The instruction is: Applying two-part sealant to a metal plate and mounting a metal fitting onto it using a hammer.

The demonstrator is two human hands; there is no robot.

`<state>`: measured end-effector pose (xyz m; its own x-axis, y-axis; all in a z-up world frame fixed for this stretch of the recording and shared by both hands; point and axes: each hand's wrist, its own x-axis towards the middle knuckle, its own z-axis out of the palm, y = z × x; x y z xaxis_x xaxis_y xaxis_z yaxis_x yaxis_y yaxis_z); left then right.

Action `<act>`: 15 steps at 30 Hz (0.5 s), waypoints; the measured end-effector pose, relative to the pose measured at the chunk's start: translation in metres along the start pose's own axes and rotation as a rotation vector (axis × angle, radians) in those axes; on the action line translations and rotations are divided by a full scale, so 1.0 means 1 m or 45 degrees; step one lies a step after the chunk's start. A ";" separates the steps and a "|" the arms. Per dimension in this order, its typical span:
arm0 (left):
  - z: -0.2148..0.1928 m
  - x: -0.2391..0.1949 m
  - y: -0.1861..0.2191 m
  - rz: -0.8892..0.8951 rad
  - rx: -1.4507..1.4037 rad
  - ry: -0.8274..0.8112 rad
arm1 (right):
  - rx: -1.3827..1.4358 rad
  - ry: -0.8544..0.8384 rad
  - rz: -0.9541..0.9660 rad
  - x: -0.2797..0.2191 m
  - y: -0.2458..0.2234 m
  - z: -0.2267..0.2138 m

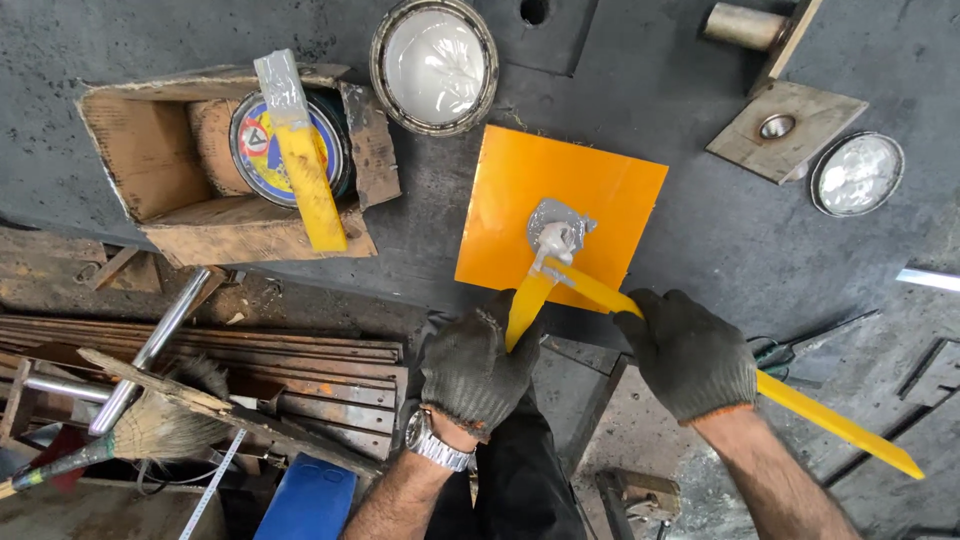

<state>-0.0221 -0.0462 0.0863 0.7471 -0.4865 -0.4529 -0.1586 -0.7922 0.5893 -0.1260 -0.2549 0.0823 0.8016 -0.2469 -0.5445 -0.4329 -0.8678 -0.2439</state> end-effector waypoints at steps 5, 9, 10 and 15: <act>0.001 0.002 0.003 -0.040 0.013 -0.066 | 0.006 0.012 0.085 0.007 0.000 0.000; 0.004 -0.002 0.000 0.002 -0.022 0.039 | 0.136 0.154 -0.003 -0.007 -0.002 0.016; 0.005 -0.002 0.000 0.001 -0.024 0.038 | 0.134 0.152 -0.002 -0.003 0.001 0.018; 0.003 0.001 0.002 -0.047 0.050 -0.046 | 0.081 -0.002 0.116 0.012 0.002 0.014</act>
